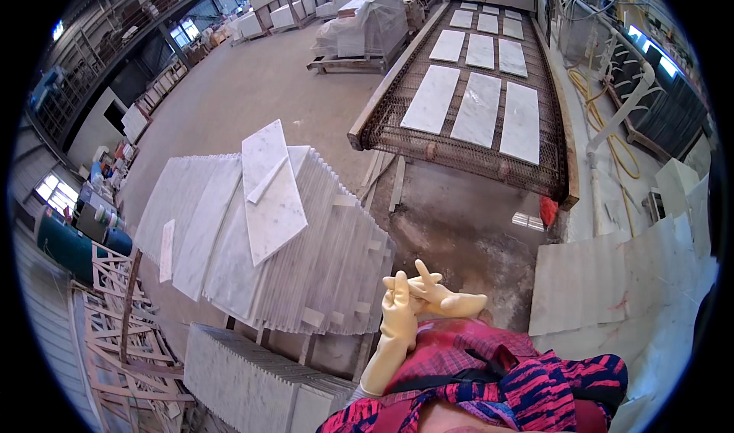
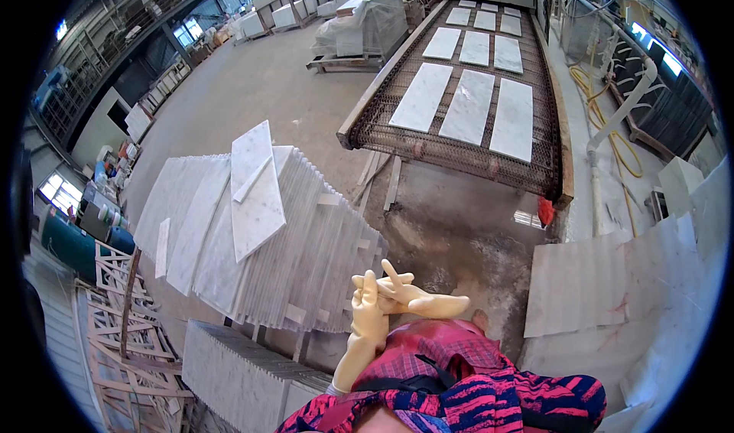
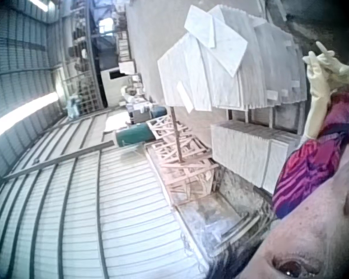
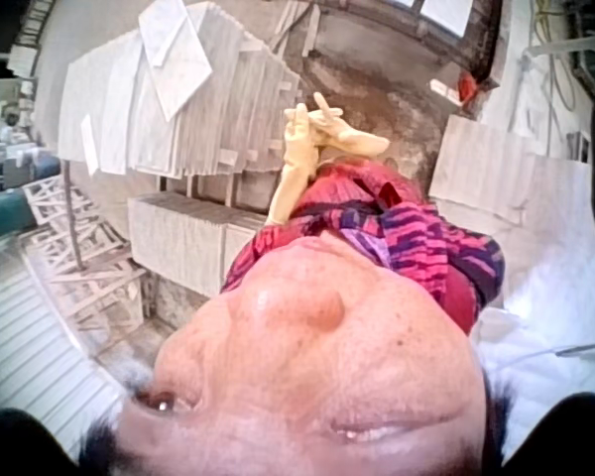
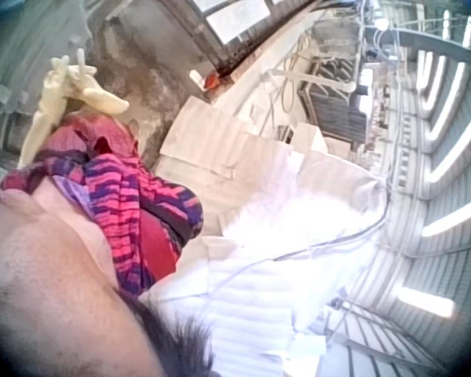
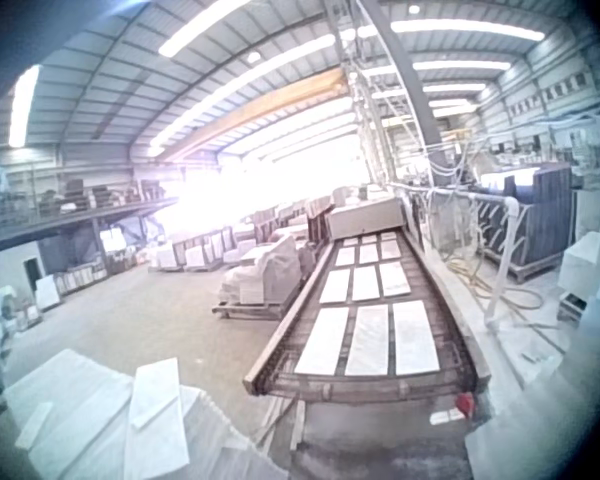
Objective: The person picks up rectangular white tiles from a stack and places them onto a moving conveyor belt. They handle the tiles one by one, positioning them in a row on the belt as it moves through the factory.
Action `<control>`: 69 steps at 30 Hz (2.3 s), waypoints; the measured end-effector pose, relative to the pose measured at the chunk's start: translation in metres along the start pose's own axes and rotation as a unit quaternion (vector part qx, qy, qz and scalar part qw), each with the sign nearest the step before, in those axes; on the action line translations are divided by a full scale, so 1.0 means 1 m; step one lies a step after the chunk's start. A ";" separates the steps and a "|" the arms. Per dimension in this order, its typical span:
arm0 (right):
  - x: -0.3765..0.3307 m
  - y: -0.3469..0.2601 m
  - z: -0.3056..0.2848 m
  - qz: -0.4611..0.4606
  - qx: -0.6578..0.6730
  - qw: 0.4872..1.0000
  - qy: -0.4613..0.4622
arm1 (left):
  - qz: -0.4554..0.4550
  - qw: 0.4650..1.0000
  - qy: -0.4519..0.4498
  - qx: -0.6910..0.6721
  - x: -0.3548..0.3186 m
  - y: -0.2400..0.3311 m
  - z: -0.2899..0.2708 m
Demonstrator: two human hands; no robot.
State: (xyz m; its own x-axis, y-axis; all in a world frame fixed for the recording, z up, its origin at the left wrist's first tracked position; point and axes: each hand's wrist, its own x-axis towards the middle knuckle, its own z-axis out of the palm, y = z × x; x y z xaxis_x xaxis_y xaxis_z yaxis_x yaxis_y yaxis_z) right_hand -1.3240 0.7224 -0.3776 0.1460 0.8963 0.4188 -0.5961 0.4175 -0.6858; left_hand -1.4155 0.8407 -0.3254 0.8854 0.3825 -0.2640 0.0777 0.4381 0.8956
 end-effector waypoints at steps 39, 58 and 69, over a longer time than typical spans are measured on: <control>0.000 0.049 -0.062 -0.184 -0.075 0.980 -0.006 | -0.040 0.996 -0.083 0.010 0.030 0.013 0.009; 0.000 0.086 -0.094 -0.267 -0.003 0.963 -0.045 | -0.064 0.993 -0.084 0.043 0.022 0.028 0.009; -0.012 0.093 -0.101 -0.201 0.032 0.977 -0.059 | -0.028 0.995 -0.085 0.041 0.025 0.006 -0.010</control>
State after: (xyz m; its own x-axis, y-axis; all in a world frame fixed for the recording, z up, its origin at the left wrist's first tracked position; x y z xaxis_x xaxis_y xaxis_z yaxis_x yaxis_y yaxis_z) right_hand -1.3016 0.7660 -0.5068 0.2882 0.6368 0.7152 -0.5590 0.7183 -0.4143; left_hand -1.3977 0.8606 -0.3299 0.9429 0.2133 -0.2558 0.1595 0.3850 0.9090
